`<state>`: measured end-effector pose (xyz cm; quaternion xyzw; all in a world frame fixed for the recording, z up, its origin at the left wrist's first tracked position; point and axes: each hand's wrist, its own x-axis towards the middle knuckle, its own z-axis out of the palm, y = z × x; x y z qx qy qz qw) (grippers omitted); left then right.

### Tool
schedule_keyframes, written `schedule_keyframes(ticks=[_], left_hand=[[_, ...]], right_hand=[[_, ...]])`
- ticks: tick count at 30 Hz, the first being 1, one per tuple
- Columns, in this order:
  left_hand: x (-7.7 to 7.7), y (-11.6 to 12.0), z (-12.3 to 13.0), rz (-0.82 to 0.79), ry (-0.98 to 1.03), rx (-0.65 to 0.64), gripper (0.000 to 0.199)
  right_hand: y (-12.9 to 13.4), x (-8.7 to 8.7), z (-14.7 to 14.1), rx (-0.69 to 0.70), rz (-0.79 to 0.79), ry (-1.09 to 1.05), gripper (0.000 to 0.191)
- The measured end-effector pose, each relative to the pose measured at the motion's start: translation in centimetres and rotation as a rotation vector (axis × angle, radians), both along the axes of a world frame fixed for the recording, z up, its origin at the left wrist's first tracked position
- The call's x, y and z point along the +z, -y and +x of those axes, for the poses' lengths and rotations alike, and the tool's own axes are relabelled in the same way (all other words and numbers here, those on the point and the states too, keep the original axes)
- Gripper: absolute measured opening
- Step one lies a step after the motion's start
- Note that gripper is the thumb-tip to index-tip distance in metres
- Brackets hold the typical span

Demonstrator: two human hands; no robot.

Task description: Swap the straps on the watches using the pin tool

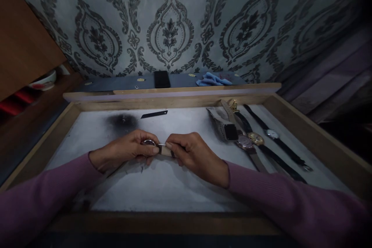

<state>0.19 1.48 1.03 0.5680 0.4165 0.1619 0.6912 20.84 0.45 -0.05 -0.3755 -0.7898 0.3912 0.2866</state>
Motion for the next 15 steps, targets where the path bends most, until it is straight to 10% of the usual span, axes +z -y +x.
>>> schedule_keyframes(ticks=[15], left_hand=[[-0.03, 0.24, 0.16, 0.005, 0.026, 0.054, 0.026]], right_hand=[[0.04, 0.28, 0.04, -0.004, -0.003, -0.021, 0.029]])
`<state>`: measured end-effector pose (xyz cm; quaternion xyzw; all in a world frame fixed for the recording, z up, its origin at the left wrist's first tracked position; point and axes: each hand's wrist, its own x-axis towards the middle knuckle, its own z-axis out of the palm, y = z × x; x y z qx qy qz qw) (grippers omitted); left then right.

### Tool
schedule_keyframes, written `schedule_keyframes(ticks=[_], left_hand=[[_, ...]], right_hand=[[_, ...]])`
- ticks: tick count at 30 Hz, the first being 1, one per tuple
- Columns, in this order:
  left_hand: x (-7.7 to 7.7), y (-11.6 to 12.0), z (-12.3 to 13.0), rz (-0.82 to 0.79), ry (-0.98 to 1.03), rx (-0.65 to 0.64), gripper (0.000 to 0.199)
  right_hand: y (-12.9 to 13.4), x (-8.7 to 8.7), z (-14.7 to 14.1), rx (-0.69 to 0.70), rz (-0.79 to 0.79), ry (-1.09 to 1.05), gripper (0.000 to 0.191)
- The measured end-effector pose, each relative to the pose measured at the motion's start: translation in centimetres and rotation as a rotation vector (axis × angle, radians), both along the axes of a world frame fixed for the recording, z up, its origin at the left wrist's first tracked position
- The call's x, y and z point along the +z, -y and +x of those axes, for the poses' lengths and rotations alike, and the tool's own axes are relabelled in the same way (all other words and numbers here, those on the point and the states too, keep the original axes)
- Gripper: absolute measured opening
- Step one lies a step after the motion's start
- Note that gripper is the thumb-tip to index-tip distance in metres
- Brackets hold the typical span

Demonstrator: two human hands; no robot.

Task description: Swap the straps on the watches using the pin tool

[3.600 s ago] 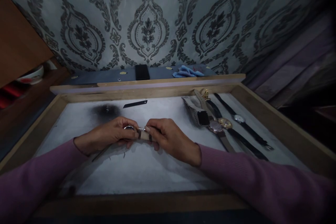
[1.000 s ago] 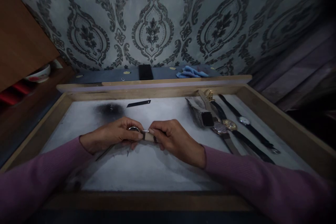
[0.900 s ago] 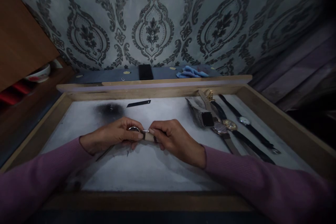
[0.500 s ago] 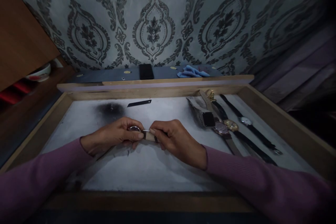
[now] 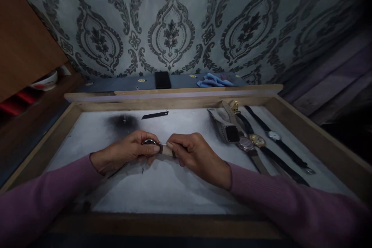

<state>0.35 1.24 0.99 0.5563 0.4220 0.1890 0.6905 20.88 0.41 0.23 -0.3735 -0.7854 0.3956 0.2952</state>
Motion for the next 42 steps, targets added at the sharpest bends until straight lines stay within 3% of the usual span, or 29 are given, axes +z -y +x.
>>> schedule_keyframes(ticks=[42], left_hand=[[-0.08, -0.14, -0.09, -0.019, -0.018, -0.003, 0.030]], right_hand=[[-0.26, 0.07, 0.01, 0.030, 0.000, -0.003, 0.030]])
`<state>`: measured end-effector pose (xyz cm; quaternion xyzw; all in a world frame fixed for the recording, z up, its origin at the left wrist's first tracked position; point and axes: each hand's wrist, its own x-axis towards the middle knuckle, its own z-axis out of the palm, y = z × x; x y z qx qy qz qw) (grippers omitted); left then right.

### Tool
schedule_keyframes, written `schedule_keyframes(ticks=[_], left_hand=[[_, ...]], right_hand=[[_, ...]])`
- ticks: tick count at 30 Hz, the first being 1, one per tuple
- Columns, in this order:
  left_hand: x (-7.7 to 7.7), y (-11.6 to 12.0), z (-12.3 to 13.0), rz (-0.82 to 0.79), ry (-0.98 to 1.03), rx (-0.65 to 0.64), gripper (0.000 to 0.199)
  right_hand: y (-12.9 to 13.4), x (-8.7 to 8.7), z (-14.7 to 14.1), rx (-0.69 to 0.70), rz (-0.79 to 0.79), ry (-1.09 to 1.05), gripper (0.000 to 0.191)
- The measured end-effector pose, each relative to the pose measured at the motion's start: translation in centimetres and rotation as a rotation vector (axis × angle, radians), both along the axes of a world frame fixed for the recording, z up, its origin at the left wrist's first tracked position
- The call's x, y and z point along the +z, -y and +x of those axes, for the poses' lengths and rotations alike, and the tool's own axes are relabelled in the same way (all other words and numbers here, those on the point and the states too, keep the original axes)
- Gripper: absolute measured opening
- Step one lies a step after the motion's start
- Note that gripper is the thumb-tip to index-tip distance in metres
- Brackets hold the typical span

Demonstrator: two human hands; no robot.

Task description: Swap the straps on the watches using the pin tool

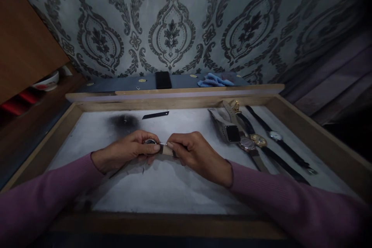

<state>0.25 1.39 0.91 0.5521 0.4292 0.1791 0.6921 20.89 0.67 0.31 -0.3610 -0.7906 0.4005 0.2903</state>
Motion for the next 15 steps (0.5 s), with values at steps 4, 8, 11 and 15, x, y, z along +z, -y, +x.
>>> schedule_keyframes(ticks=[4, 8, 11, 15], left_hand=[[0.00, 0.01, -0.05, -0.004, 0.005, -0.013, 0.029], [0.13, 0.04, -0.01, -0.004, 0.016, -0.009, 0.027], [0.39, 0.07, 0.17, -0.009, -0.001, 0.005, 0.025], [0.63, 0.07, 0.35, -0.020, -0.027, 0.031, 0.023]], right_hand=[[0.01, -0.04, 0.03, -0.005, 0.001, 0.007, 0.030], [0.02, 0.11, -0.02, -0.006, -0.007, 0.021, 0.029], [0.05, 0.19, -0.02, -0.005, -0.005, 0.021, 0.030], [0.09, 0.21, -0.01, -0.010, 0.011, 0.030, 0.028]])
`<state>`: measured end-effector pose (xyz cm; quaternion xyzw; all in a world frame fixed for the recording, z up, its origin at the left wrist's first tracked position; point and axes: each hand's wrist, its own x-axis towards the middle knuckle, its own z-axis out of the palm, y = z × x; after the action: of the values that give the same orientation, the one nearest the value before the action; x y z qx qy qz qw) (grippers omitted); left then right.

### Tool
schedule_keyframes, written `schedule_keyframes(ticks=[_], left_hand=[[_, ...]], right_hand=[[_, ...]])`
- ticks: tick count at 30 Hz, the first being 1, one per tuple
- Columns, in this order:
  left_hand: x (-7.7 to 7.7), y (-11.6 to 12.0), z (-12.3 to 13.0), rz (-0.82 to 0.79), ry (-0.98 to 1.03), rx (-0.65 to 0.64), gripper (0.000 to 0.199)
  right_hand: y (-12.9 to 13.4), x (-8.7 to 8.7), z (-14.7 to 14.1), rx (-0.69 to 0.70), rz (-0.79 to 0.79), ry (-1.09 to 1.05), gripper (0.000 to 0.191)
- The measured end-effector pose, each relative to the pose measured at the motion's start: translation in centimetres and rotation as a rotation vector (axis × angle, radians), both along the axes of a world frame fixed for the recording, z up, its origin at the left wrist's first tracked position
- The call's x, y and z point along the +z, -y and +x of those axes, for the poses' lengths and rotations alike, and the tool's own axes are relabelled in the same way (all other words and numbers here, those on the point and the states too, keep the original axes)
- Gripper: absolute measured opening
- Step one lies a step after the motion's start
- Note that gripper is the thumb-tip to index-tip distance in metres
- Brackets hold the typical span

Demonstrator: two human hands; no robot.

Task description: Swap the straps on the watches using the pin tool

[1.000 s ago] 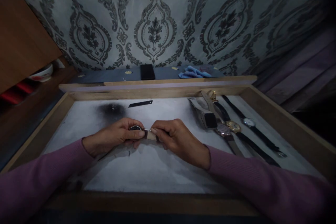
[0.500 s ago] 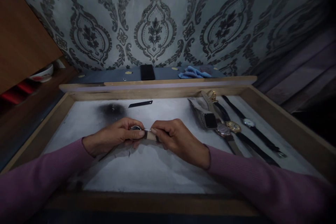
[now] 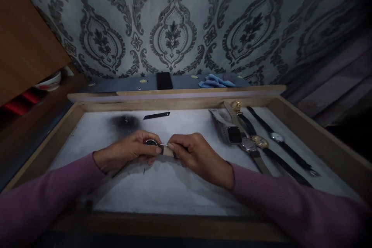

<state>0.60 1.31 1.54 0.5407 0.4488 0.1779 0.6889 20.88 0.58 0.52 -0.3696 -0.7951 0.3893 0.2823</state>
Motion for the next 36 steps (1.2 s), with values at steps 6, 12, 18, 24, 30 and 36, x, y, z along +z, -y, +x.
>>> schedule_keyframes(ticks=[6, 12, 18, 24, 30, 36], left_hand=[[-0.08, -0.10, -0.07, 0.013, -0.004, -0.012, 0.020], [0.04, -0.18, -0.05, 0.021, -0.022, -0.011, 0.021], [0.13, -0.22, -0.02, 0.014, -0.017, -0.004, 0.019], [0.31, -0.15, 0.12, 0.006, -0.022, -0.005, 0.020], [0.43, -0.12, 0.22, 0.016, -0.031, 0.002, 0.022], [0.26, -0.24, 0.05, 0.011, -0.028, -0.008, 0.019]], right_hand=[[0.06, 0.06, -0.10, -0.016, 0.000, -0.001, 0.028], [-0.02, 0.25, -0.10, -0.012, -0.049, 0.003, 0.028], [0.01, 0.39, -0.08, -0.011, -0.118, 0.016, 0.028], [0.02, 0.49, -0.08, -0.015, -0.141, 0.017, 0.028], [-0.04, 0.62, -0.21, -0.029, -0.127, 0.033, 0.027], [-0.09, 0.23, -0.24, -0.028, -0.140, 0.011, 0.027]])
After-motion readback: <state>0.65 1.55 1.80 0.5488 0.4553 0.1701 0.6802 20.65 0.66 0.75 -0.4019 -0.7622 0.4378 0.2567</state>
